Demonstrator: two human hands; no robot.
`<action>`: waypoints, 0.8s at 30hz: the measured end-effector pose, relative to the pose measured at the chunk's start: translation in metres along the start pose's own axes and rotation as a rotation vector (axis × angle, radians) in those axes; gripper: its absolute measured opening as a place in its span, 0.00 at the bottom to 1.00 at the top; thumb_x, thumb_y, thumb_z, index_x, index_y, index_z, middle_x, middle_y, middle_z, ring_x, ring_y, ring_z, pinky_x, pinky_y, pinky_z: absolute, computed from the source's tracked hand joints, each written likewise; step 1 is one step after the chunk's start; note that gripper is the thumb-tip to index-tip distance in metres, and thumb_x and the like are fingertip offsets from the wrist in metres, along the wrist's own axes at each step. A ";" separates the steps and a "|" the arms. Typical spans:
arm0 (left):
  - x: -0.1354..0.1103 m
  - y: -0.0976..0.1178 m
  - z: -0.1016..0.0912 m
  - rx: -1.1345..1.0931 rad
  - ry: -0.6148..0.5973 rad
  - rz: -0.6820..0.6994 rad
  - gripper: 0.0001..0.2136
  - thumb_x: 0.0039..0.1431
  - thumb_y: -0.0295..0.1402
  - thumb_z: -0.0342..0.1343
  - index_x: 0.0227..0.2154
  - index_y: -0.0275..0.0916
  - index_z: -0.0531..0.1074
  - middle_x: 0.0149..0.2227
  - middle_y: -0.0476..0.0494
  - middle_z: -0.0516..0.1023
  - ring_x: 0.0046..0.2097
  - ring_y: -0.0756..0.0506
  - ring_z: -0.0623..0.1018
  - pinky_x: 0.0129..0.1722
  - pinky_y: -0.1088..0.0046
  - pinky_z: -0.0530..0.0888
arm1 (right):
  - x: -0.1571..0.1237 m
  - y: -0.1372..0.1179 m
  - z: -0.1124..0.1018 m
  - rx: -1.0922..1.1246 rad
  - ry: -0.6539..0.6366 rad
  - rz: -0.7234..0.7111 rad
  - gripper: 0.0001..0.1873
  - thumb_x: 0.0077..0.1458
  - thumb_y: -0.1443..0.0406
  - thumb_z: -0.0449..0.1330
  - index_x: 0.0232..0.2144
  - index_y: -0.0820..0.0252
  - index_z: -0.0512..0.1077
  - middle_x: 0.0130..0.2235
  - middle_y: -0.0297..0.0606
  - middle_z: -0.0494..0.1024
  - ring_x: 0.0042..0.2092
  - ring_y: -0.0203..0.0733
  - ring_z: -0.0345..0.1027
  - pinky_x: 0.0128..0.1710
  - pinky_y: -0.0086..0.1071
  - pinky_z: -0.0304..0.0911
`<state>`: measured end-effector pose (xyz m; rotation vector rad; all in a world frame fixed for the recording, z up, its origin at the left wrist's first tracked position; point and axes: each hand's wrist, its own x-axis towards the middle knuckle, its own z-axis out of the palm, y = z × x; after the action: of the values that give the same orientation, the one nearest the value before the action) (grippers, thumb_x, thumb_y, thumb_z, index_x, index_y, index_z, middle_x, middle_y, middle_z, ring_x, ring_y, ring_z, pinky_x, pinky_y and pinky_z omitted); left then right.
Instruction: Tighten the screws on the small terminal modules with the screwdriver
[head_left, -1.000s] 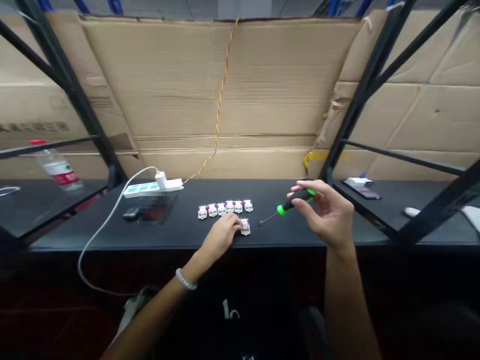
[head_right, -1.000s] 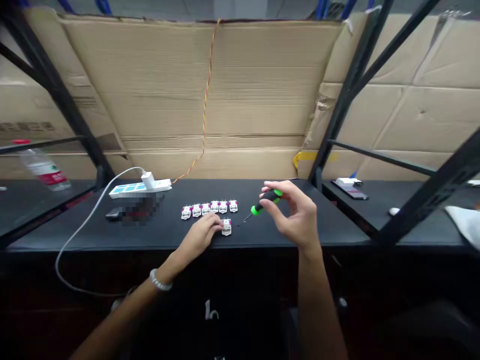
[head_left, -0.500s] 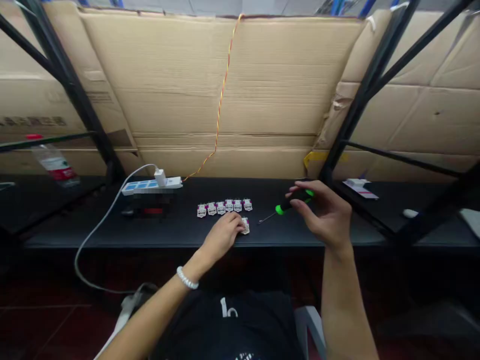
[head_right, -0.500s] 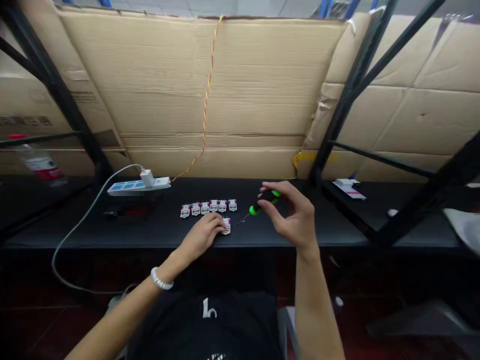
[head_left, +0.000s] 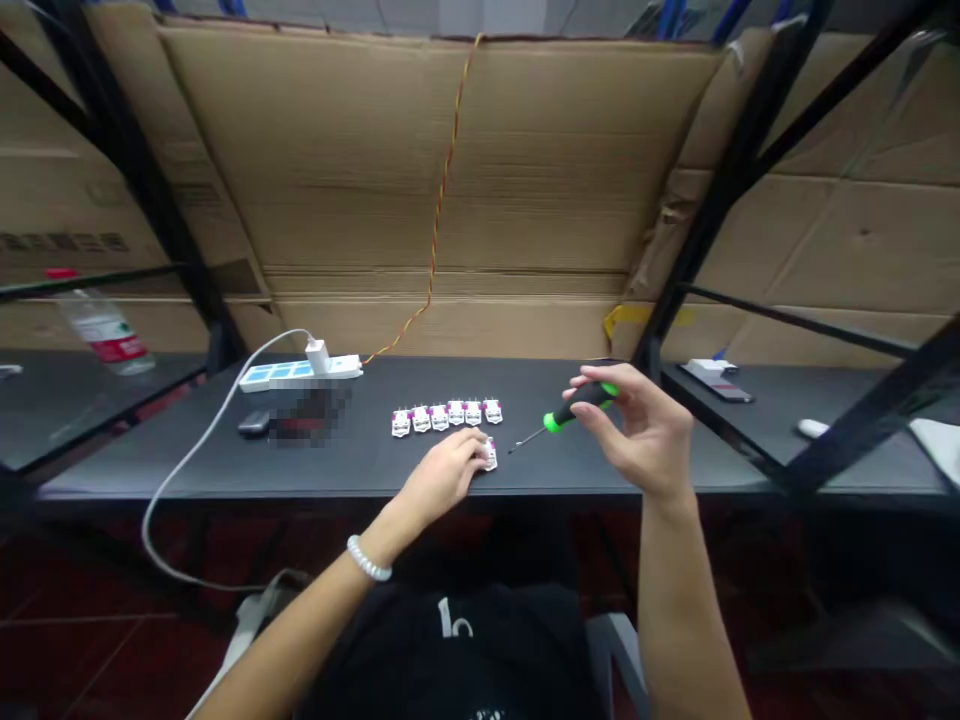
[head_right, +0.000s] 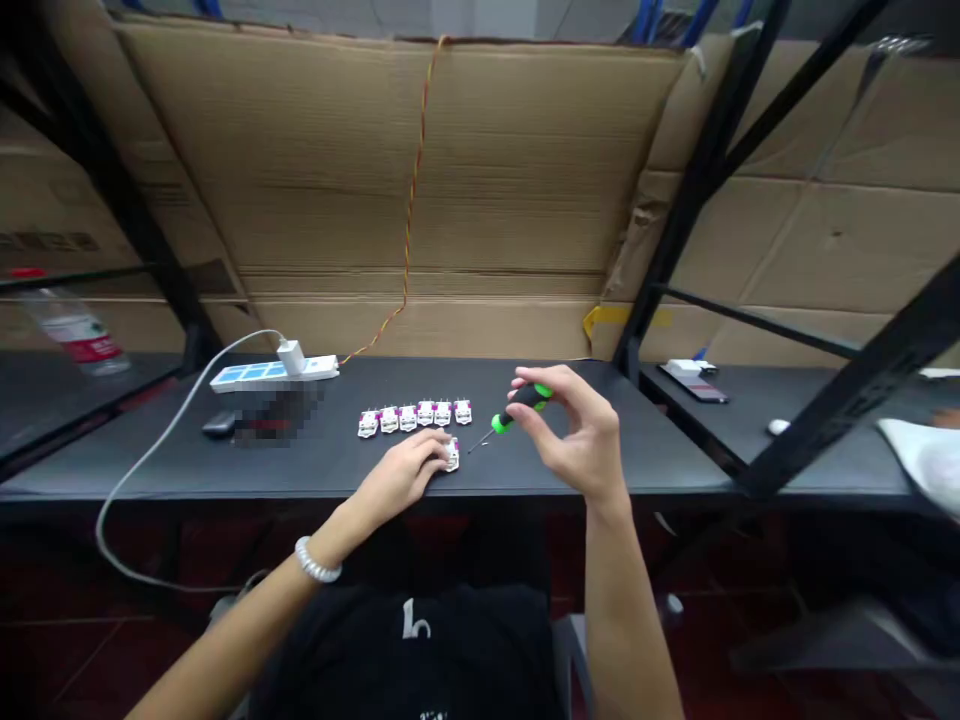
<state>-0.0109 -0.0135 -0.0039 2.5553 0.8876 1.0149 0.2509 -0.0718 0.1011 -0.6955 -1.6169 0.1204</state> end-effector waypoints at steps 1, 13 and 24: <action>0.000 0.001 0.000 -0.002 -0.005 -0.004 0.07 0.73 0.25 0.54 0.39 0.40 0.75 0.54 0.37 0.81 0.57 0.39 0.81 0.60 0.59 0.79 | 0.000 0.000 0.001 0.001 -0.004 0.001 0.18 0.62 0.66 0.71 0.53 0.51 0.81 0.45 0.39 0.84 0.44 0.46 0.83 0.45 0.42 0.80; 0.004 0.010 0.003 -0.088 0.046 -0.074 0.06 0.67 0.24 0.57 0.35 0.40 0.72 0.48 0.39 0.79 0.50 0.40 0.80 0.56 0.59 0.79 | -0.001 0.004 0.015 0.013 -0.037 0.032 0.17 0.63 0.63 0.71 0.54 0.51 0.80 0.45 0.39 0.85 0.43 0.46 0.83 0.46 0.42 0.81; 0.004 0.023 0.011 -0.011 0.087 -0.130 0.07 0.64 0.23 0.55 0.35 0.42 0.67 0.46 0.40 0.75 0.45 0.41 0.78 0.49 0.60 0.79 | -0.004 0.015 0.035 0.033 -0.077 0.052 0.20 0.64 0.63 0.70 0.58 0.49 0.79 0.47 0.39 0.85 0.43 0.45 0.82 0.46 0.41 0.80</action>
<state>0.0092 -0.0297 0.0002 2.4245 1.0532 1.0950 0.2237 -0.0507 0.0842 -0.7151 -1.6672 0.2142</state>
